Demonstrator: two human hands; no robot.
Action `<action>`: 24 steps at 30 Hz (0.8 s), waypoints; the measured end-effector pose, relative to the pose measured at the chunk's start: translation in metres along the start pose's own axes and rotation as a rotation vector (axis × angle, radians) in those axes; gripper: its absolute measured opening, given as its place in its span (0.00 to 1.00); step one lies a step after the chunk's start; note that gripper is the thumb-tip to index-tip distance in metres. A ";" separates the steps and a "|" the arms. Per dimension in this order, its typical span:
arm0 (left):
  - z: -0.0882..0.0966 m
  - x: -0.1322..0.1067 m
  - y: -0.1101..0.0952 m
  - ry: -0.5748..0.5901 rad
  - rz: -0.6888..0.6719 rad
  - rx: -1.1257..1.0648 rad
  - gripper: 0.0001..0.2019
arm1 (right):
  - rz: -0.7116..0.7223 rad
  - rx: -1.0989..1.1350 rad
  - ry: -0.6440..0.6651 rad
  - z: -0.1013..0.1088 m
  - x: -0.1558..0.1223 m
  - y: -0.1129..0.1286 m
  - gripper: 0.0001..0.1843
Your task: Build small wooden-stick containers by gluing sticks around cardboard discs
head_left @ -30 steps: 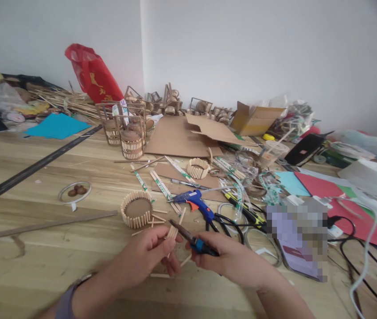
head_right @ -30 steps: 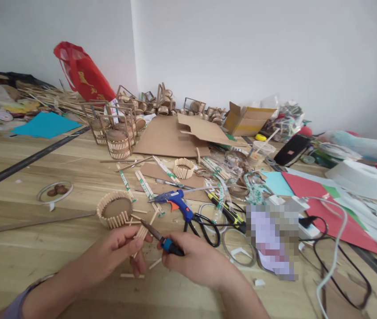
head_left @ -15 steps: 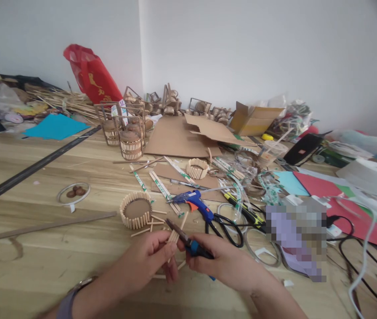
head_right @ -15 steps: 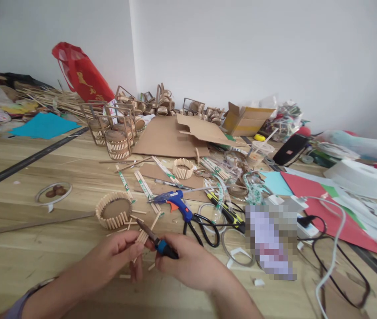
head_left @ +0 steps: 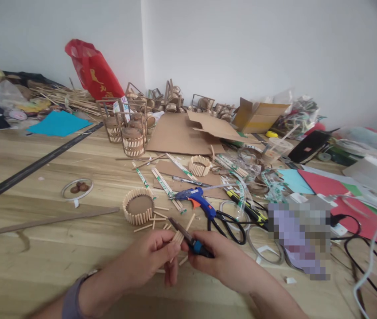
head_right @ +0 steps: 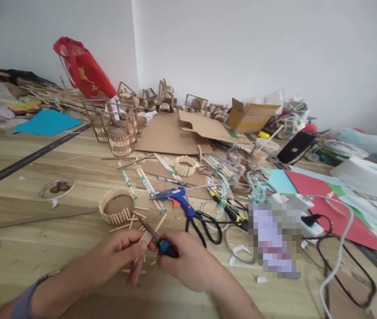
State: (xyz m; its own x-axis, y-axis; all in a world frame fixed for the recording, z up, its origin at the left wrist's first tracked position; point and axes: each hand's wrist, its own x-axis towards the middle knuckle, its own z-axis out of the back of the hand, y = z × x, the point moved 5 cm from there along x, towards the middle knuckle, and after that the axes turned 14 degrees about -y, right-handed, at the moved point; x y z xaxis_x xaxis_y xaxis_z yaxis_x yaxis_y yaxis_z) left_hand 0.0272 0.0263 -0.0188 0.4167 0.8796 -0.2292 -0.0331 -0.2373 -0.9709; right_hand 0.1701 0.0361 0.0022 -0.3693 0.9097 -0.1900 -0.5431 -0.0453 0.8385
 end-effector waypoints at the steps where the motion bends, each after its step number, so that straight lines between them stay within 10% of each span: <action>1: 0.000 0.000 0.000 0.000 0.001 0.008 0.31 | 0.004 0.003 -0.008 0.000 0.000 0.000 0.07; 24: 0.005 -0.005 -0.005 -0.122 -0.139 0.282 0.21 | 0.042 0.069 -0.064 -0.002 0.002 0.001 0.05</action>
State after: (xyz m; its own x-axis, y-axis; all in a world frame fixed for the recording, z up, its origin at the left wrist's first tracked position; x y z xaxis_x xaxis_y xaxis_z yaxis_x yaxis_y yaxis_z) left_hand 0.0208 0.0253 -0.0128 0.3233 0.9426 -0.0830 -0.2404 -0.0030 -0.9707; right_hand 0.1670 0.0366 0.0018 -0.3406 0.9322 -0.1226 -0.4743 -0.0578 0.8785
